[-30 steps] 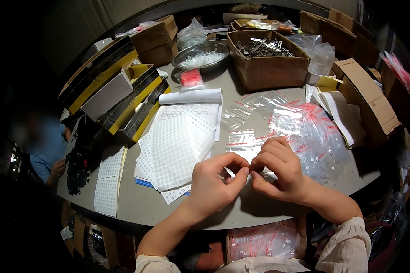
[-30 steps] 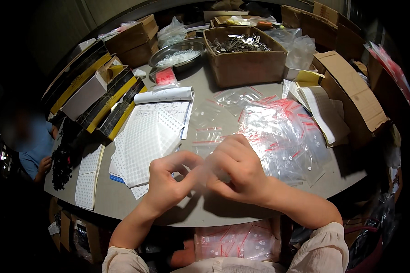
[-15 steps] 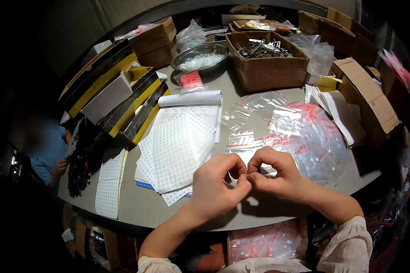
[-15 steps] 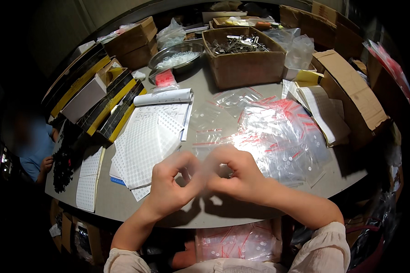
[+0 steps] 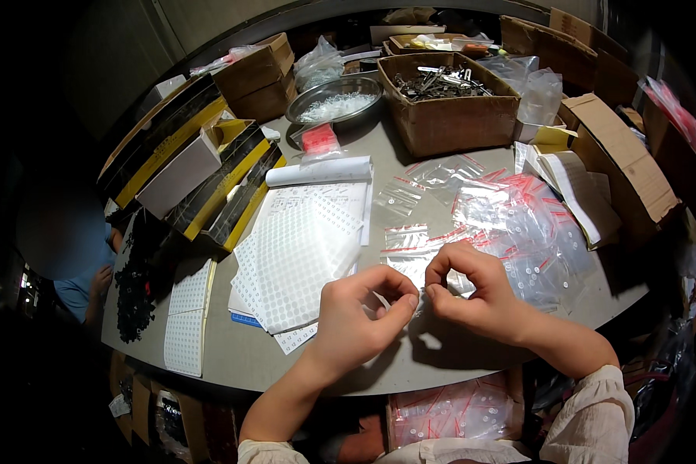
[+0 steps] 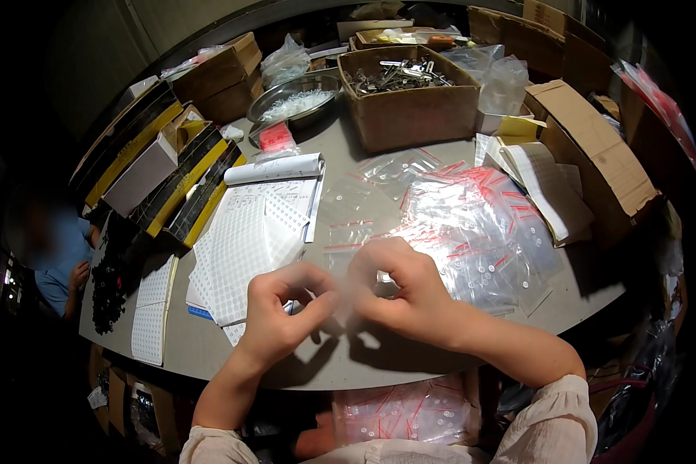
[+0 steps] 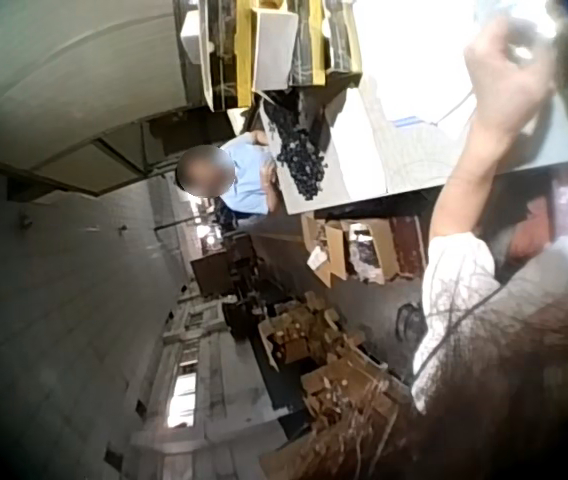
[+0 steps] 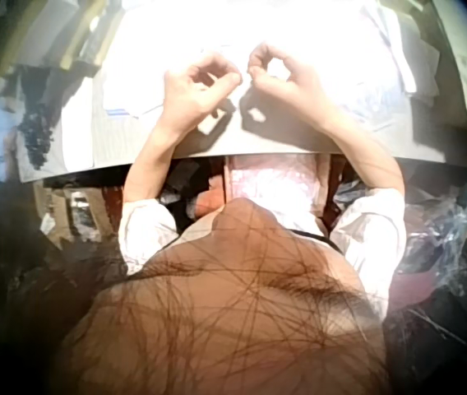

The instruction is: The person repeatedly picks up small white objects from a sheet and places them into clear plastic bags on a cluttered table. The person handles the items one by one, peeling them from a backing sheet and inserting them into the bags.

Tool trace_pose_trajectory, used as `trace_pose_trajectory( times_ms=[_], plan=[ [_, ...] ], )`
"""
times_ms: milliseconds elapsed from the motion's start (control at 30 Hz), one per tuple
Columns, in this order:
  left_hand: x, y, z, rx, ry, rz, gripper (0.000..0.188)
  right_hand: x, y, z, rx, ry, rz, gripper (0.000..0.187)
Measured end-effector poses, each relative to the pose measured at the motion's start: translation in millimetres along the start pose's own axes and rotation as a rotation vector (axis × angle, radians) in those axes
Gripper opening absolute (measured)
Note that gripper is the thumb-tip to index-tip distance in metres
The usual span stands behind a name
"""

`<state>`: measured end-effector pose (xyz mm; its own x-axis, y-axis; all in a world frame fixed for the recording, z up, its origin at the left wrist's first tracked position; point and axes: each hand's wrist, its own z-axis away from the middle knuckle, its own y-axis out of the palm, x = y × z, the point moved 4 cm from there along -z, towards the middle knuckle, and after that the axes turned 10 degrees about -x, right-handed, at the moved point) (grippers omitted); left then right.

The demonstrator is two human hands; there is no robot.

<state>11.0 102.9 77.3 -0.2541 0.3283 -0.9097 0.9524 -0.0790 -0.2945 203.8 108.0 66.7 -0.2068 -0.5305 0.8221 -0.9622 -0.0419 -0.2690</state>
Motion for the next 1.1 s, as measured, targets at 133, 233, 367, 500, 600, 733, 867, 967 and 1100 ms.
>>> trace_pose_trajectory(
  times_ms=[133, 233, 367, 500, 600, 733, 867, 967, 1100],
  plan=[
    [5, 2, -1, -0.001, -0.012, 0.02, 0.009, 9, 0, -1, -0.027, -0.208, 0.134, 0.015],
    [6, 3, -1, 0.002, -0.036, 0.021, 0.01, 11, 0, -2, -0.03, -0.255, 0.159, 0.016],
    [5, 3, -1, -0.003, -0.049, 0.024, 0.01, 11, 1, -1, -0.035, -0.297, 0.183, 0.017],
    [4, 3, 0, -0.028, -0.029, 0.027, 0.01, 13, 3, -2, -0.059, -0.381, 0.197, 0.017],
    [1, 4, 0, -0.026, -0.021, 0.002, 0.011, 15, 4, -2, -0.074, -0.428, 0.209, 0.017],
    [3, 4, 0, -0.016, -0.027, -0.047, 0.009, 15, 6, -1, -0.077, -0.444, 0.232, 0.018],
    [1, 3, 0, -0.025, -0.013, -0.095, 0.005, 15, 7, -1, -0.073, -0.452, 0.231, 0.018],
    [0, 5, 0, -0.039, 0.024, -0.096, 0.004, 13, 7, 0, -0.047, -0.422, 0.224, 0.018],
    [2, 5, 1, -0.035, 0.054, -0.104, 0.004, 5, 7, 3, 0.035, -0.254, 0.146, 0.017]
  ],
)
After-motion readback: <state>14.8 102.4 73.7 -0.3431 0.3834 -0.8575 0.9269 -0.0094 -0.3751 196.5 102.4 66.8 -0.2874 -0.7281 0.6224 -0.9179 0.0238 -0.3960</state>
